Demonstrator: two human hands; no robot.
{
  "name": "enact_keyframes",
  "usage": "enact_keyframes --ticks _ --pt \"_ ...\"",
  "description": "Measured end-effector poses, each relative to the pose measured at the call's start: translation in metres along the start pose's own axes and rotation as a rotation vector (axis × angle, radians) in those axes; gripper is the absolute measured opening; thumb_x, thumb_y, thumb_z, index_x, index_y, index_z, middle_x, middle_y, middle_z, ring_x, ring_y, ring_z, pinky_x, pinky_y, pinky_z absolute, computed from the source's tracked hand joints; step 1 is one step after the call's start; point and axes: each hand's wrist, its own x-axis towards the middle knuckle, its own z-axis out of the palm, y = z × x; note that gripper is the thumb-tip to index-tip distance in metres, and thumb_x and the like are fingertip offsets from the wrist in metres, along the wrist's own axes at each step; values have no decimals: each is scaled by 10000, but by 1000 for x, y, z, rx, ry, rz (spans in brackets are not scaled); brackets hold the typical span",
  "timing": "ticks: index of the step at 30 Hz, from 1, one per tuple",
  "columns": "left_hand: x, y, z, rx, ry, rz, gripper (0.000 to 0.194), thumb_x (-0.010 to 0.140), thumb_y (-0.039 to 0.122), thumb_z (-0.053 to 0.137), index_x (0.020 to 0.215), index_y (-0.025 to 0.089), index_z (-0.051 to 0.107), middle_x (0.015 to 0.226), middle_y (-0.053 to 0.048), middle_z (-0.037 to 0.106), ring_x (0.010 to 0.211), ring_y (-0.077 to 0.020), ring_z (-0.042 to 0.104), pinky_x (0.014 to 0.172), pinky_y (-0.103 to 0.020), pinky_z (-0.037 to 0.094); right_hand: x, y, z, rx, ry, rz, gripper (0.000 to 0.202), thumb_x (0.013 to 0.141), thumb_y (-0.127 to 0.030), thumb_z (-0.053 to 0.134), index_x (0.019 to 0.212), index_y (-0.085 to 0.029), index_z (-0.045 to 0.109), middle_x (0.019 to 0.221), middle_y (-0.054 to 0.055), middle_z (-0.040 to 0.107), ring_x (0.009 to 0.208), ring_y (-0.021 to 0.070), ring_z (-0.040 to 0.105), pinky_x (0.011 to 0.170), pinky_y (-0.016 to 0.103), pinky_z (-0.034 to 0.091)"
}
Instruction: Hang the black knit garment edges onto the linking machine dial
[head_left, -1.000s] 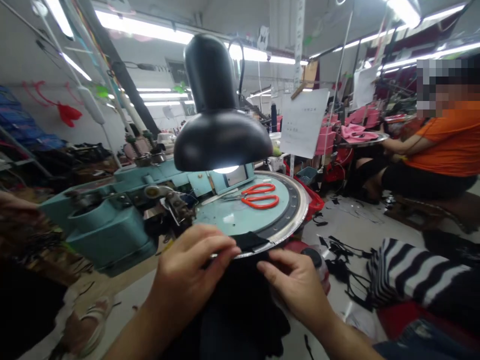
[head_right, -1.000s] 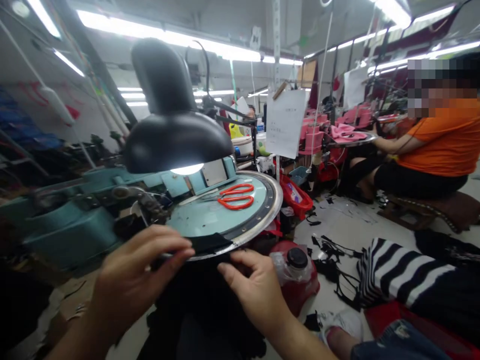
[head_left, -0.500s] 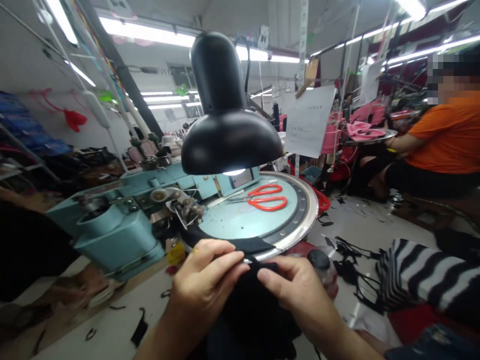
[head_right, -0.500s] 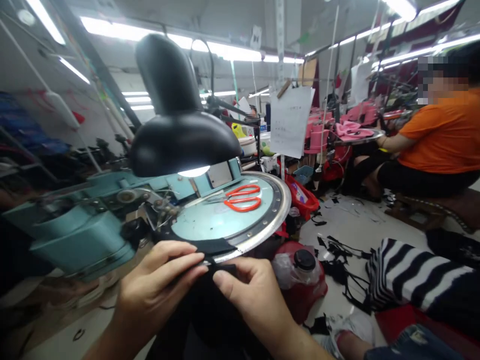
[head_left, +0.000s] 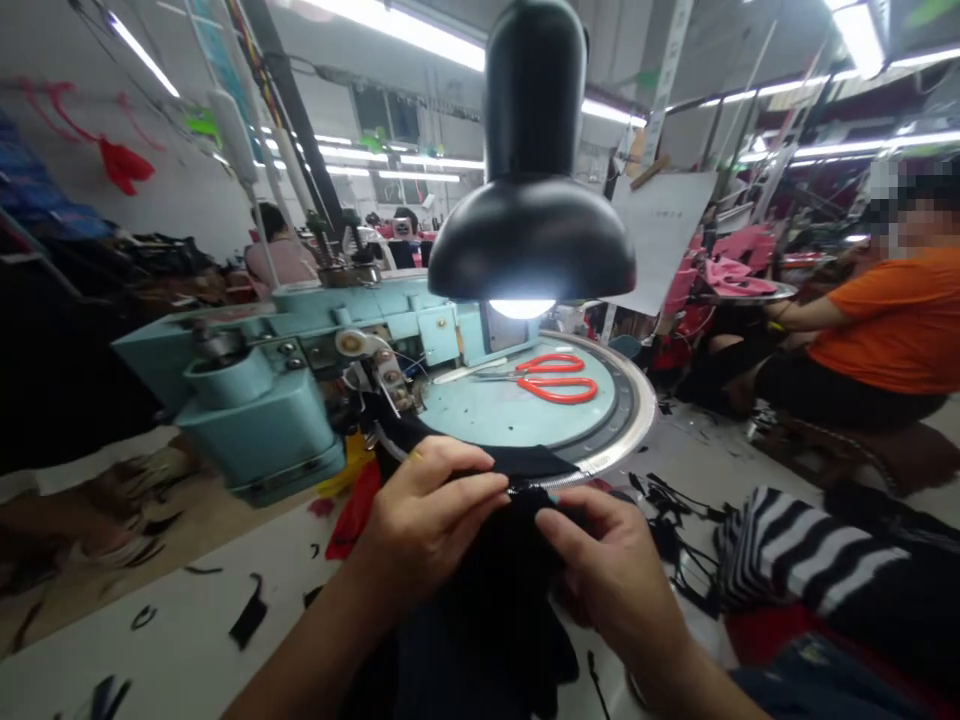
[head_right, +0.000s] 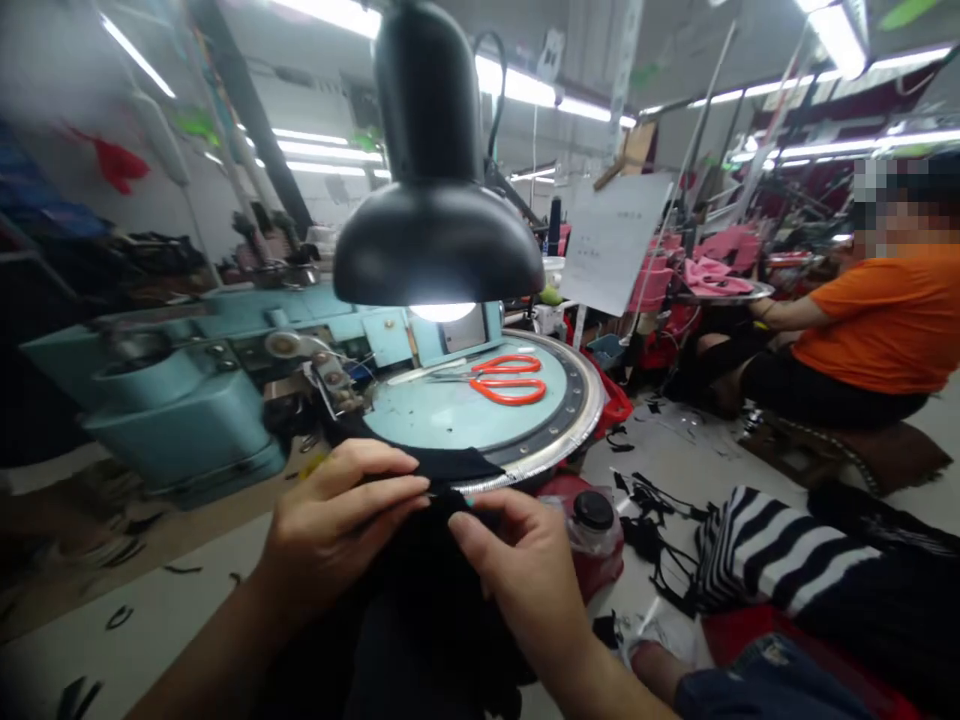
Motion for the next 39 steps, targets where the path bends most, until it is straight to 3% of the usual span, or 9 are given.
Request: enact_keyframes --ticks 4,16,20,23,26,30,34,39 --pt "-2 -1 -1 77 -23 73 226 835 89 712 1046 167 698 995 -85 673 942 -194 622 806 -333 568 -2 0 2 -50 81 -56 353 750 -484 800 852 -169 679 409 -78 443 347 74 424 344 175 328" --pt "1 5 7 109 -71 145 265 840 72 693 1096 141 678 1010 -92 660 961 -204 608 827 -340 564 -1 3 4 -109 120 -167 319 777 -455 776 877 -170 674 479 -52 514 373 95 456 357 213 364" --pt "12 5 5 94 -116 124 174 844 98 699 1014 133 684 960 -81 642 903 -186 609 813 -323 550 -10 5 4 -189 232 -310 242 789 -363 771 888 -199 622 615 -36 579 470 94 518 439 209 431" --pt "23 6 1 65 -206 106 224 871 96 658 1088 147 671 1027 -83 630 953 -178 606 870 -315 536 -16 7 6 -323 277 -450 184 794 -290 759 904 -211 634 683 -28 596 548 97 543 517 212 471" --pt "32 7 -2 16 -268 107 204 881 77 627 1054 171 680 1021 -68 619 930 -158 598 845 -278 527 -19 7 8 -412 279 -545 167 803 -236 737 950 -215 662 657 -39 580 558 97 548 532 205 474" --pt "36 6 -4 -45 -254 109 118 882 81 615 895 176 684 943 -51 609 842 -136 592 768 -239 523 -21 10 11 -414 243 -593 242 838 -184 702 1073 -235 677 688 -38 628 539 87 578 533 194 495" --pt "36 4 -5 -46 -250 139 141 875 79 617 907 191 696 943 -54 607 826 -133 591 747 -233 526 -21 14 14 -385 239 -589 292 844 -170 692 1125 -250 695 746 -24 682 531 85 600 528 188 514" --pt "36 1 -6 -36 -266 136 157 872 71 624 918 201 699 981 -53 604 858 -134 597 762 -231 527 -19 7 14 -329 185 -420 268 848 -244 681 1110 -211 727 629 -21 635 473 98 570 462 196 489"
